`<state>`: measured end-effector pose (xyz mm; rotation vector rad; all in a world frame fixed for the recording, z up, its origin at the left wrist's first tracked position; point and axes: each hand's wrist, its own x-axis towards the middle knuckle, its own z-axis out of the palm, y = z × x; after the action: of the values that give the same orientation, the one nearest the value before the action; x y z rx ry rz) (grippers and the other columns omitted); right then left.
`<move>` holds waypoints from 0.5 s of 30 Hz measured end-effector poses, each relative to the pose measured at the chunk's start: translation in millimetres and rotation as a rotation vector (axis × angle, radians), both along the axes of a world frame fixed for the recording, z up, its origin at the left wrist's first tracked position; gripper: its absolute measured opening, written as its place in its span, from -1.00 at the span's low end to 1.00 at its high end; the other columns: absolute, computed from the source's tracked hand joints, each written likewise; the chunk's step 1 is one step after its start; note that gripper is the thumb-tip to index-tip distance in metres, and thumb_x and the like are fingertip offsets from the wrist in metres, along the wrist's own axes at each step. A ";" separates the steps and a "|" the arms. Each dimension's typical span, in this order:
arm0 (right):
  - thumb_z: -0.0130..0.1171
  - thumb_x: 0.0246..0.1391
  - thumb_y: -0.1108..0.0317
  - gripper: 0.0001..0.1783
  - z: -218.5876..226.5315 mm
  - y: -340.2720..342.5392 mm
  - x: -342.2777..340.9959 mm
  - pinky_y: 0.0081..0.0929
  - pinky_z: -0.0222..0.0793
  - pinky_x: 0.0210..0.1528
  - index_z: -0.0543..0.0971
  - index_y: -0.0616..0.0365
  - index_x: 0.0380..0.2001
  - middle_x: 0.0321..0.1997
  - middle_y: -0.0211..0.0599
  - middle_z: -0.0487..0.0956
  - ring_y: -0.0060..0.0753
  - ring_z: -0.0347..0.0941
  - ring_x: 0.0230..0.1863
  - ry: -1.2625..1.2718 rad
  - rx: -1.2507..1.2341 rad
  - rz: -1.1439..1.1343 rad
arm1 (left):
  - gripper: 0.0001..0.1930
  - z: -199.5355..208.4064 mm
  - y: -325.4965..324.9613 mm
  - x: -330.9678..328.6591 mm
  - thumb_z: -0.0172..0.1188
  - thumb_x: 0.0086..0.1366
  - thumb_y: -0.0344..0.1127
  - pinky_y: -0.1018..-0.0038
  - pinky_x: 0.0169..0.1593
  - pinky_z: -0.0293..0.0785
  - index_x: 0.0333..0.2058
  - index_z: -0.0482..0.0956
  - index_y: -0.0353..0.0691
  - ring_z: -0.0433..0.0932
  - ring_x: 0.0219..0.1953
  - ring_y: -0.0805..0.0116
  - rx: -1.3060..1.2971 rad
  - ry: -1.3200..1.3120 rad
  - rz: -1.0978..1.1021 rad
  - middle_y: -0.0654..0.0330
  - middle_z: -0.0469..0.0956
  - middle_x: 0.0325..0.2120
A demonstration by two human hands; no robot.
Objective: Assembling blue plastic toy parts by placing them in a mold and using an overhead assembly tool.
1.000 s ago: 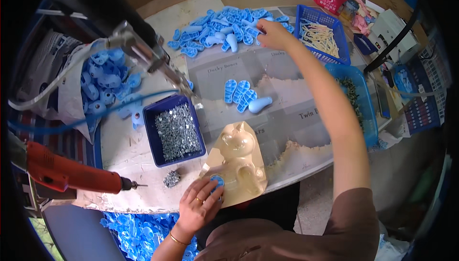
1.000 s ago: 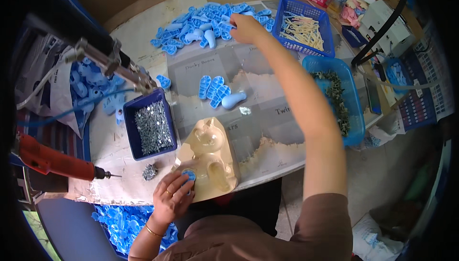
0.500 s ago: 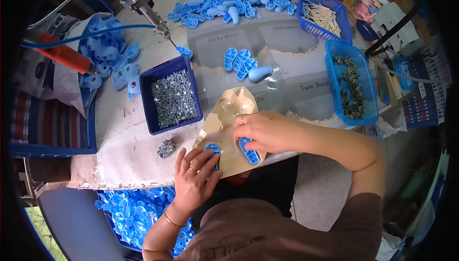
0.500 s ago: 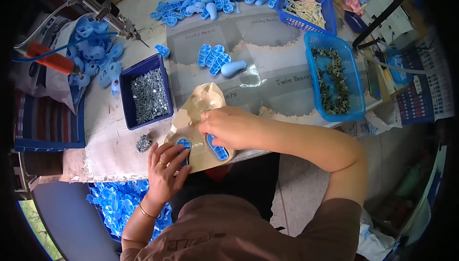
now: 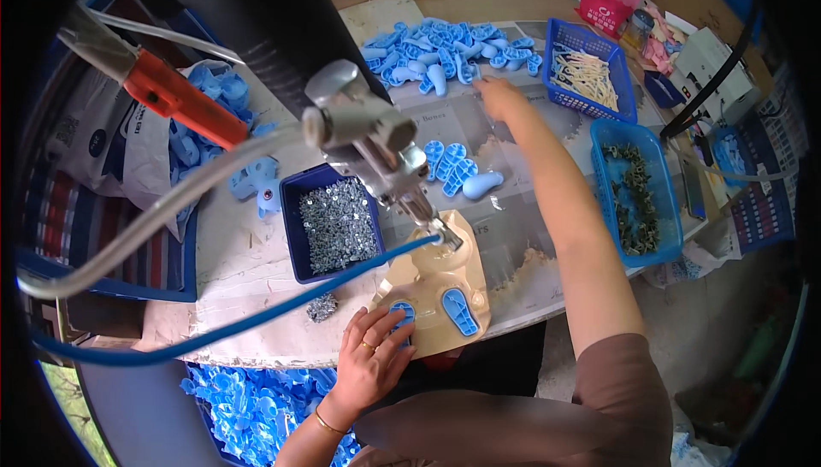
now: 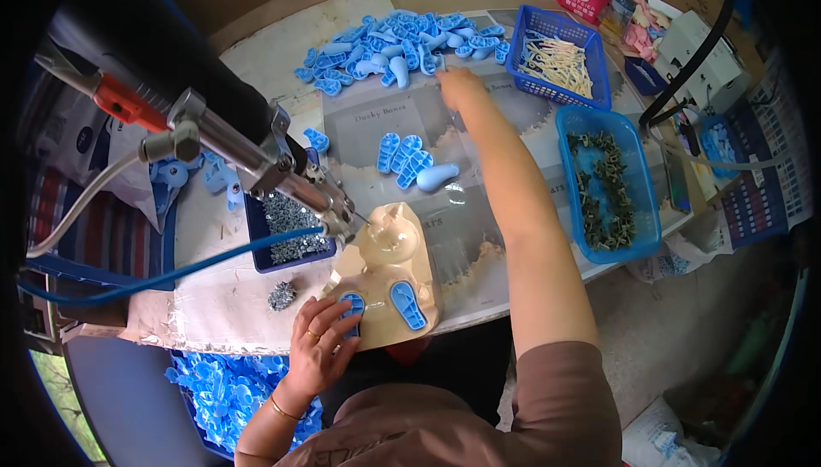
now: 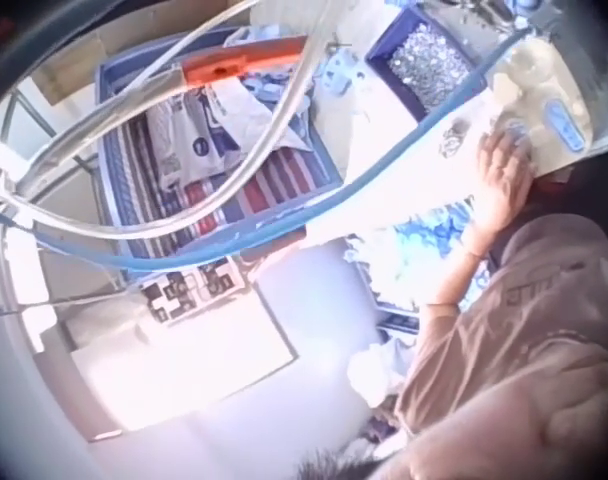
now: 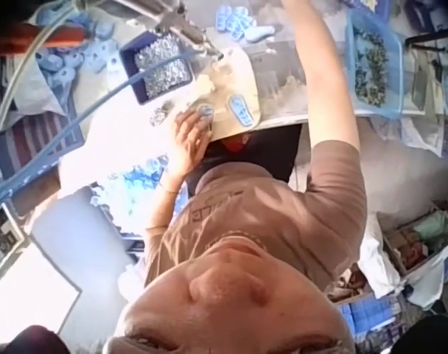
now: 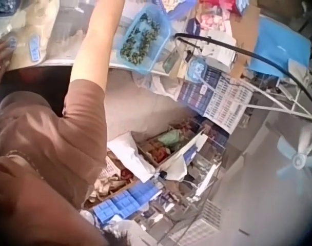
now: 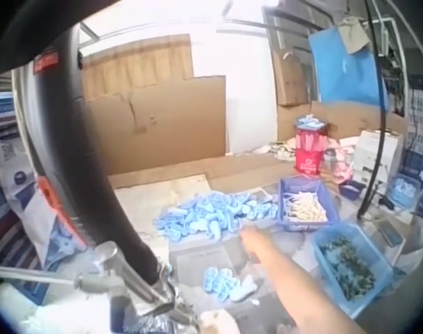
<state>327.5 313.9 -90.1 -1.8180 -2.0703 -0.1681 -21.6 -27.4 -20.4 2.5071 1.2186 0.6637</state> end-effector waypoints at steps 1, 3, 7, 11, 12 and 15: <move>0.04 0.10 0.43 -0.69 4.9 0.5 -3.9 -0.05 0.45 0.02 0.60 0.04 -0.09 -0.19 -0.02 0.63 0.12 0.55 -0.07 0.005 0.002 0.001 | -0.64 0.3 0.5 -0.5 0.34 0.08 -0.36 0.09 0.24 0.28 -0.09 0.60 -0.14 0.44 0.10 0.10 0.001 0.000 0.002 0.16 0.52 0.01; 0.04 0.06 0.46 -0.69 17.5 -1.8 -7.9 -0.01 0.45 0.00 0.59 0.08 -0.11 -0.15 0.00 0.62 0.09 0.54 -0.03 -0.108 -0.224 -0.124 | -0.65 1.9 1.5 -1.1 0.34 0.08 -0.37 0.09 0.24 0.29 -0.10 0.61 -0.15 0.45 0.09 0.10 -0.003 0.000 -0.007 0.17 0.53 -0.01; 0.08 0.03 0.45 -0.72 25.1 -14.7 3.6 -0.01 0.48 -0.07 0.58 0.16 -0.15 -0.17 0.04 0.63 0.13 0.56 -0.10 -0.174 -0.175 -0.113 | -0.71 9.9 8.8 4.4 0.33 0.09 -0.40 0.15 0.19 0.36 -0.16 0.63 -0.17 0.47 0.06 0.10 0.023 -0.060 -0.058 0.16 0.56 -0.05; 0.17 -0.04 0.48 -0.78 62.7 -69.5 11.8 -0.30 0.53 -0.25 0.55 0.24 -0.25 -0.34 -0.05 0.66 -0.18 0.62 -0.34 0.252 -0.035 -0.089 | -0.73 25.1 21.9 19.6 0.21 0.25 -0.41 0.22 0.17 0.40 -0.06 0.59 -0.26 0.47 0.08 0.10 -0.205 -0.307 -0.120 0.06 0.55 -0.02; 0.21 -0.03 0.48 -0.79 81.5 -90.4 11.2 -0.42 0.52 -0.30 0.54 0.25 -0.27 -0.39 -0.11 0.67 -0.32 0.62 -0.40 0.563 -0.083 -0.001 | -0.73 30.9 24.4 28.3 0.21 0.25 -0.41 0.22 0.17 0.40 -0.06 0.59 -0.26 0.47 0.08 0.10 -0.209 -0.312 -0.133 0.06 0.55 -0.02; 0.26 0.05 0.44 -0.80 114.6 -172.7 -29.1 -0.60 0.46 -0.29 0.51 0.24 -0.26 -0.36 -0.24 0.67 -0.56 0.57 -0.36 1.228 -0.493 0.299 | -0.48 38.3 34.2 55.3 -0.06 0.46 -0.12 0.23 0.30 0.23 0.25 0.26 -0.36 0.32 0.26 0.05 -0.756 -0.860 0.071 -0.06 0.33 0.22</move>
<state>298.4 141.2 24.4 -1.1964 -1.4213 1.2867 33.7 6.8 17.9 1.3305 0.9529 0.9295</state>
